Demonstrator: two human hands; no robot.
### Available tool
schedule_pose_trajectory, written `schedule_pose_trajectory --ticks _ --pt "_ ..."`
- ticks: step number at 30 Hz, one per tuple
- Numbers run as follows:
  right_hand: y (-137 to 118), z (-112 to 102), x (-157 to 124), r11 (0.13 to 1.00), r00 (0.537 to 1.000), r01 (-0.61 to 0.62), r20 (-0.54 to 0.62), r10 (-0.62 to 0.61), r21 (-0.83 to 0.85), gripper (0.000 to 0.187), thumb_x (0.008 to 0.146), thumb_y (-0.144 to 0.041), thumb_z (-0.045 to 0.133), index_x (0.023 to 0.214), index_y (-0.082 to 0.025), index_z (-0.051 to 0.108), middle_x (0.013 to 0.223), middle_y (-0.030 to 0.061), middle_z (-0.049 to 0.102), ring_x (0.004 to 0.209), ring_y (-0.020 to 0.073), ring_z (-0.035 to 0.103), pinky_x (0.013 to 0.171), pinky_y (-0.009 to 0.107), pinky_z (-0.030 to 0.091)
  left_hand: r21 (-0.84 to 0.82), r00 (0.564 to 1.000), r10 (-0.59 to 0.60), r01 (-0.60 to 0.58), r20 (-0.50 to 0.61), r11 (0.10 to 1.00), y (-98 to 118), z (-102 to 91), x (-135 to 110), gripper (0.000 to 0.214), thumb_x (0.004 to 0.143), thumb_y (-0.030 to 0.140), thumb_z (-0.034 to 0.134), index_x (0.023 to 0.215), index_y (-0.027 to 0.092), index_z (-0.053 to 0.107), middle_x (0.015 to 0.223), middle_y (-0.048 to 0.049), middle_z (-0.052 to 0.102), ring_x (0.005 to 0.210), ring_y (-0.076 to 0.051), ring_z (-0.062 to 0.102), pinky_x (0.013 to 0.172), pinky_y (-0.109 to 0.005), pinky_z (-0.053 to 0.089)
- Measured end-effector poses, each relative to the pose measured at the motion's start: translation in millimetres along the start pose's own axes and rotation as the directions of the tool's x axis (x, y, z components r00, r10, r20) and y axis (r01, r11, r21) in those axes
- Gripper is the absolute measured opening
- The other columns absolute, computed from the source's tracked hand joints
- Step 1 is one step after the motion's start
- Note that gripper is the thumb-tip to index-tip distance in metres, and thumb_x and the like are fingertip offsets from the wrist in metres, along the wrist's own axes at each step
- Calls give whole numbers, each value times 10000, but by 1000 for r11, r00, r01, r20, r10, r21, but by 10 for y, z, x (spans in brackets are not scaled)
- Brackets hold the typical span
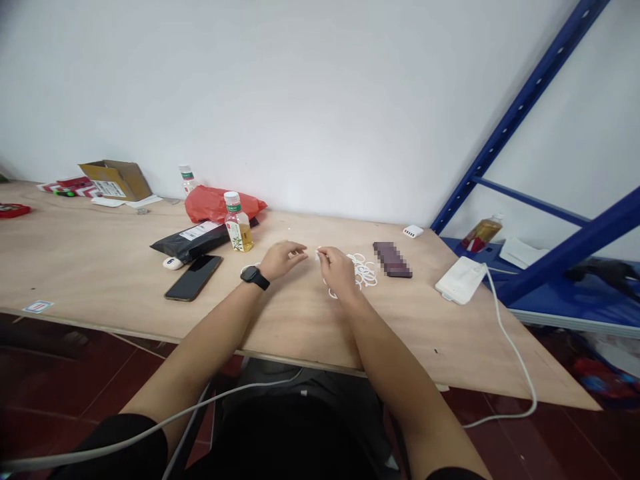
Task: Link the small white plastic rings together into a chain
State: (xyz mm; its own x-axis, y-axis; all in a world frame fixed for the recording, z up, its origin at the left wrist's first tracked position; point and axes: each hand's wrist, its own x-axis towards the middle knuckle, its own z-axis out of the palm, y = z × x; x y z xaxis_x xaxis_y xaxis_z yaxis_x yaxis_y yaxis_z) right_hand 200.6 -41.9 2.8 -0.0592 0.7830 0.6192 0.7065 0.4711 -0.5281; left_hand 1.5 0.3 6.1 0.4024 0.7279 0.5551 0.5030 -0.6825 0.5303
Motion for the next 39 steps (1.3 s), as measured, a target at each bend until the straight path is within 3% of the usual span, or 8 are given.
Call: schedule_pose_trajectory --ticks 2,5,8,11,18,24,31,39 --pt "55 -125 41 988 999 23 -19 -26 -152 247 911 -296 462 1002 -208 674 1008 93 706 931 240 633 857 351 442 200 999 -45 49 -23 979 -142 -185 -7 252 846 337 603 1019 193 718 955 -81 721 875 -217 626 870 -350 463" --pt "137 -289 100 932 996 -78 18 90 -353 191 867 -295 519 935 -216 679 848 74 708 822 239 632 748 330 427 427 966 -255 249 -43 869 -388 -380 -62 208 778 281 636 932 192 744 952 -107 711 923 -255 616 855 -354 455" --pt "153 -334 125 891 977 -186 17 212 -414 188 816 -396 600 853 -229 679 710 46 680 713 228 613 644 309 388 504 901 -432 364 20 783 -531 -391 -126 218 681 316 708 866 210 755 936 -117 716 914 -291 618 818 -371 449" --pt "90 -244 93 922 980 -173 31 196 -348 250 825 -467 591 862 -236 678 684 26 669 687 216 609 617 299 375 515 875 -479 377 75 770 -519 -299 -135 108 678 293 700 740 216 743 878 -108 722 879 -294 627 804 -383 434" --pt "-63 78 -37 997 981 -5 192 21 -83 299 844 -325 587 1118 -228 658 874 39 712 793 201 642 748 310 455 224 976 -198 213 -87 951 -208 -73 -28 173 854 298 556 826 201 697 866 -58 718 778 -191 619 740 -309 440" --pt "-76 112 -42 972 986 -74 162 38 223 266 880 -328 539 1078 -231 687 993 51 727 861 195 664 769 308 496 33 988 -107 111 -108 993 -5 132 -39 157 868 290 570 835 180 677 832 -38 695 692 -150 584 703 -287 458" --pt "1 164 -40 929 986 -165 55 155 331 288 813 -390 624 994 -194 735 771 33 719 649 160 616 626 276 477 -30 974 159 -166 -163 986 84 123 -41 171 840 335 661 933 203 717 946 -59 685 921 -181 617 874 -343 459" --pt "41 195 -33 783 959 -273 90 270 559 319 712 -464 723 840 -173 722 656 19 682 525 135 577 500 255 449 -157 980 157 -175 -123 972 135 109 -30 170 860 345 648 839 193 719 840 -49 712 808 -165 630 807 -328 457"
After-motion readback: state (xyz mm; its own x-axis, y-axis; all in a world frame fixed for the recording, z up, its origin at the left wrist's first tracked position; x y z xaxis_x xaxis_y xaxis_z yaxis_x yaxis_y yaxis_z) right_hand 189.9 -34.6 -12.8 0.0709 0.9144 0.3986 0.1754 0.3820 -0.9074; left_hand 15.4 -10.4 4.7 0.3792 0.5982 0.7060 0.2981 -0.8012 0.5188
